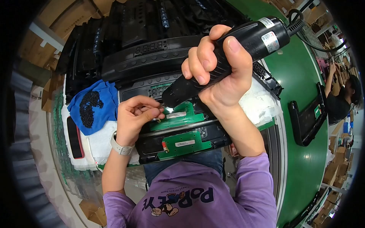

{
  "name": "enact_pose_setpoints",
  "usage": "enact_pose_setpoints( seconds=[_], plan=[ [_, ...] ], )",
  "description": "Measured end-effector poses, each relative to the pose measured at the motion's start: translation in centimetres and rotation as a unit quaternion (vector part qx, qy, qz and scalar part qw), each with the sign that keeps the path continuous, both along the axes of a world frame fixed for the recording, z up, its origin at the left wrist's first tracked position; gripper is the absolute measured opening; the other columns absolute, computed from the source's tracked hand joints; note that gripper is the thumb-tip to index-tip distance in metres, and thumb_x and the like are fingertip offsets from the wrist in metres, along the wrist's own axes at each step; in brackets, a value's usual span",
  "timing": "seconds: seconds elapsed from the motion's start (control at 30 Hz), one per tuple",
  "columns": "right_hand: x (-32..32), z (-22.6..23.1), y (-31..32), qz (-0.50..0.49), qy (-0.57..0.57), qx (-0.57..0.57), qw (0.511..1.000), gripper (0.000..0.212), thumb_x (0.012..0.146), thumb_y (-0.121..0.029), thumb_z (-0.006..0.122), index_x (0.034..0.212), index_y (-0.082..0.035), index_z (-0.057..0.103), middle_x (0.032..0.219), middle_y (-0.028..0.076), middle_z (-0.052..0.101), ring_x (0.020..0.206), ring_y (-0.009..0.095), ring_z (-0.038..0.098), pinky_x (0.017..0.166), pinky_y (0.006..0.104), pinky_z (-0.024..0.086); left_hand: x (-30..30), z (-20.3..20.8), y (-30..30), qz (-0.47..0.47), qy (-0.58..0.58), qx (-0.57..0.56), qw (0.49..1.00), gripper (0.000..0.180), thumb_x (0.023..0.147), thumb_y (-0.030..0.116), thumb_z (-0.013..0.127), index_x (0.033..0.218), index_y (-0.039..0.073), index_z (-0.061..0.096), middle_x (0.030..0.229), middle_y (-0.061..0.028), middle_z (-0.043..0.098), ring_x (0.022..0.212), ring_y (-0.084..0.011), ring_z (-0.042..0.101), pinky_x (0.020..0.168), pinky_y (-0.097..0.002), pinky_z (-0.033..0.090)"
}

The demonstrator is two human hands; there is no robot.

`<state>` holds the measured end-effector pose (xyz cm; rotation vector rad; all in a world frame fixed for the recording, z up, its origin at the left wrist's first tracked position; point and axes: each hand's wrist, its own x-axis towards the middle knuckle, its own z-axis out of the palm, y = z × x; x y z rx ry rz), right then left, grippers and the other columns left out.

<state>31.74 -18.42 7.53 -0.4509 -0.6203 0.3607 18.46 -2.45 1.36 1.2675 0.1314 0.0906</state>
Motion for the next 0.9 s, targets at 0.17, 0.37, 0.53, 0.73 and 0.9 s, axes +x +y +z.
enact_pose_setpoints(
  seconds=[0.17,0.37,0.53,0.73,0.9],
  plan=[
    [-0.4,0.0,0.1,-0.015,0.039,0.021,0.999,0.026,0.089,-0.031,0.045,0.098,-0.007,0.053,0.059,0.003,0.047,0.042,0.013,0.042,0.049,0.0330,0.041,-0.1,-0.2,0.7,-0.056,0.044,-0.106,0.992,0.022,0.080,-0.004,0.062,0.101,-0.006,0.059,0.091,-0.0151,0.065,0.082,-0.0184,0.065,0.074,-0.0256,0.052],
    [0.3,0.7,-1.4,-0.005,-0.082,-0.170,0.982,0.026,0.084,-0.024,0.053,0.096,-0.001,0.047,0.056,0.002,0.044,0.040,0.011,0.040,0.043,0.0269,0.038,0.5,0.2,0.3,0.004,0.027,-0.002,1.000,0.016,0.091,0.001,0.045,0.105,-0.003,0.052,0.108,-0.0163,0.060,0.100,-0.0203,0.060,0.085,-0.0270,0.048],
    [-0.5,0.5,-1.1,-0.025,-0.142,-0.279,0.949,0.032,0.079,-0.023,0.060,0.095,-0.002,0.043,0.054,0.002,0.041,0.038,0.010,0.038,0.039,0.0244,0.034,0.6,-0.2,0.0,0.011,0.017,0.049,0.999,0.020,0.094,-0.001,0.032,0.101,-0.002,0.050,0.111,-0.0161,0.058,0.102,-0.0221,0.060,0.086,-0.0282,0.048],
    [-1.0,0.1,-0.3,-0.042,-0.087,-0.242,0.965,0.017,0.073,-0.005,0.067,0.083,0.000,0.056,0.056,0.002,0.052,0.041,0.008,0.047,0.040,0.0194,0.034,0.5,-0.2,0.1,0.014,0.041,0.038,0.998,0.019,0.094,0.002,0.033,0.104,-0.002,0.049,0.107,-0.0175,0.060,0.099,-0.0238,0.062,0.082,-0.0282,0.049],
    [-1.6,-0.3,0.0,-0.034,-0.158,-0.307,0.938,0.022,0.072,-0.006,0.062,0.082,-0.002,0.043,0.055,0.004,0.045,0.039,0.009,0.040,0.039,0.0227,0.033,0.5,-0.3,-0.1,0.007,0.044,0.056,0.997,0.018,0.096,0.006,0.035,0.105,-0.002,0.048,0.102,-0.0176,0.061,0.094,-0.0247,0.064,0.076,-0.0267,0.051]
  ],
)
